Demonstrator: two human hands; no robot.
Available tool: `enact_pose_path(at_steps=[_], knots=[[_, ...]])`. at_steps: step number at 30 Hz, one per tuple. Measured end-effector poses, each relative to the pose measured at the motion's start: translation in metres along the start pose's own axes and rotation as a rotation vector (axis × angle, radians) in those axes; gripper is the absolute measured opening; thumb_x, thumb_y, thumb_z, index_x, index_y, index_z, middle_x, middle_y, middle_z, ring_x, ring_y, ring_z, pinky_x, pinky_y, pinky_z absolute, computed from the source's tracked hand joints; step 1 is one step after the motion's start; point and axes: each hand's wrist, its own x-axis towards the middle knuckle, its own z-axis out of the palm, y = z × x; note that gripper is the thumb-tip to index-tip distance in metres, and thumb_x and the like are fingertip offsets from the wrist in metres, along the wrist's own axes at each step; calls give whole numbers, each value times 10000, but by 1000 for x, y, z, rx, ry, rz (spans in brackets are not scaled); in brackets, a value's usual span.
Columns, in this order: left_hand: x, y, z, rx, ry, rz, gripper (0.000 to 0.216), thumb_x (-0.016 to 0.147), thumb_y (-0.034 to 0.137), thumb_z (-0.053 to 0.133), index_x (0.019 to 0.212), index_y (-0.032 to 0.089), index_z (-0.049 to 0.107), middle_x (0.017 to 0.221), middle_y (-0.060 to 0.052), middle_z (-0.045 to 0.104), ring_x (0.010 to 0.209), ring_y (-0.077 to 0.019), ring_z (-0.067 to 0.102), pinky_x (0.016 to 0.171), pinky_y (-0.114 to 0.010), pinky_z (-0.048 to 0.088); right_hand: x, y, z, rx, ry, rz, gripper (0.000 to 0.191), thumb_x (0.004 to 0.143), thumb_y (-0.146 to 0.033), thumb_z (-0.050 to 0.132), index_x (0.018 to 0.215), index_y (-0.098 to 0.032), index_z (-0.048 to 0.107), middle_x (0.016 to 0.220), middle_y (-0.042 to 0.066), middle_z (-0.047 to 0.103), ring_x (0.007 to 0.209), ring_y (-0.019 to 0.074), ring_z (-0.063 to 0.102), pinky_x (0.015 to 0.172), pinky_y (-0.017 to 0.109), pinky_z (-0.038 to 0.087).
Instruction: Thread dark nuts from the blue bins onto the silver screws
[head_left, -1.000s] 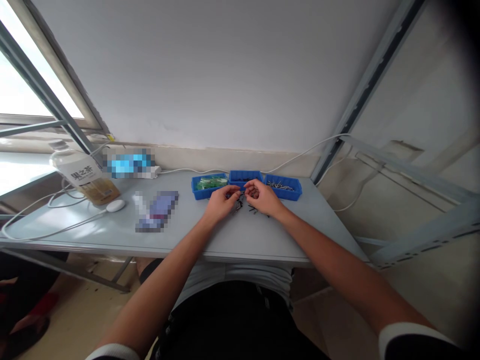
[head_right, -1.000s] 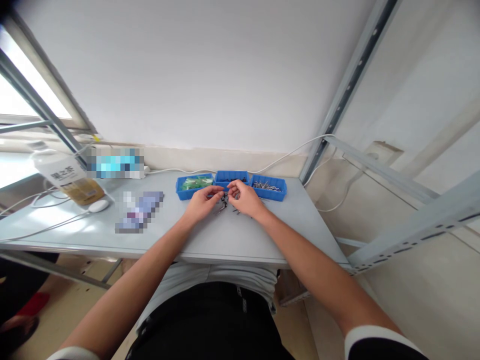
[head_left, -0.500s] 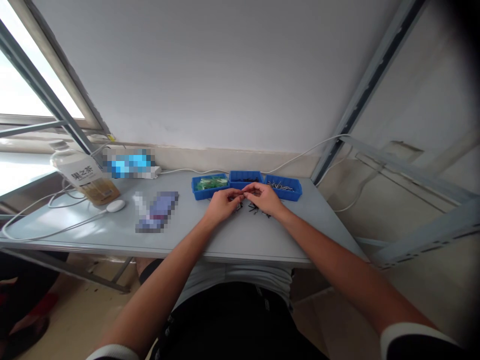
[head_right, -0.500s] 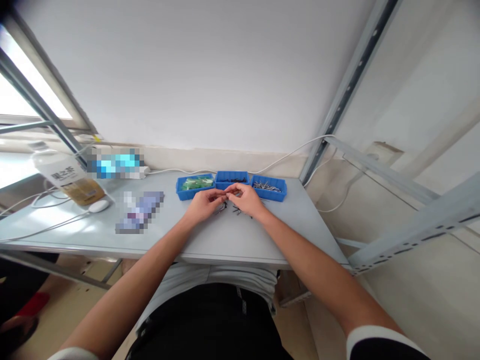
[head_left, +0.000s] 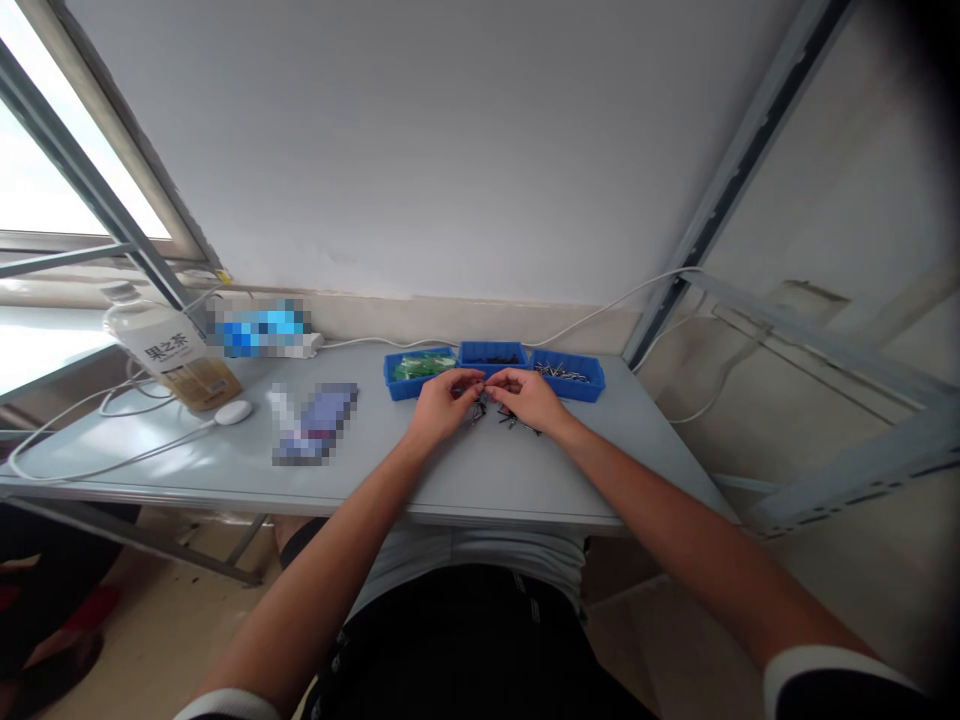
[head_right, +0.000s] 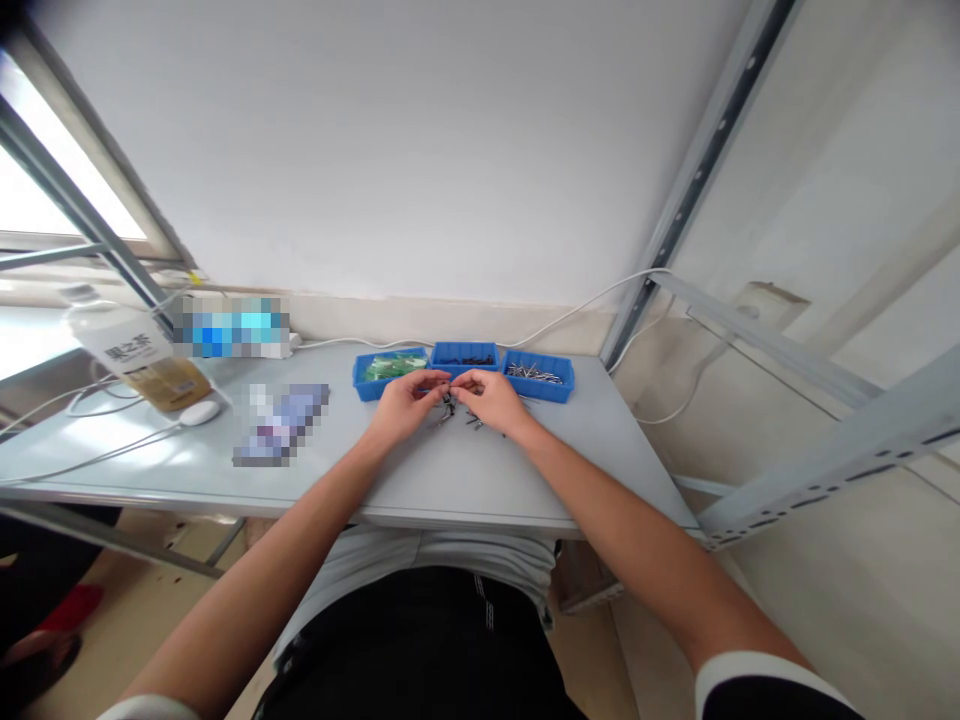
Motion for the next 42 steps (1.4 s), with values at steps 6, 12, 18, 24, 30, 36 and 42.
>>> enact_pose_path(at_steps=[6,12,18,24,30,36,42], knots=[[0,2,-1,-1,4,9,296,914,401,684,1132,227,784,1122,-76,787,1030,-244,730,871,-347,575,0,0,1,-19,-39,-30,231,814,-371,789,953,-194,740,925,63,780,814,182,720,710,311,613],[-1,5,0,-18,-10,-8,329,904,461,706,1114,220,785,1068,-77,789,984,-233,733,852,-330,572,-2,0,1,-123,-68,-62,198,877,-366,711,946,-187,758,857,45,767,758,175,695,718,320,597],[-2,6,-1,-24,-18,24,372,920,483,692,1172,223,777,1125,-88,769,1037,-230,717,854,-318,572,-4,-6,1,-119,-96,-42,295,950,-423,608,1021,-178,755,822,45,736,672,152,651,550,242,522],[1,4,-3,-88,-35,-5,336,894,483,720,1088,223,807,1153,-95,763,1081,-243,709,895,-333,577,-4,-10,2,-114,-129,1,291,966,-432,581,1010,-184,727,806,29,732,580,125,594,525,235,492],[3,2,-3,-151,-28,-19,321,869,483,747,1031,214,810,1140,-102,771,1084,-246,712,932,-352,578,-3,-5,2,-132,-109,-47,267,930,-411,629,1011,-186,746,823,36,741,685,153,651,547,229,493],[3,2,-1,-151,-29,-23,324,857,482,759,1014,203,808,1108,-104,770,1048,-243,720,910,-351,589,-4,-5,0,-177,-115,-64,264,950,-389,587,961,-183,751,805,31,736,699,156,652,566,231,494],[3,-1,-1,-179,-38,-42,367,854,490,762,1082,206,806,1154,-108,758,1038,-239,724,933,-365,595,-6,-11,2,-188,-160,-86,251,970,-344,541,932,-183,729,797,25,737,638,143,623,584,247,485]])
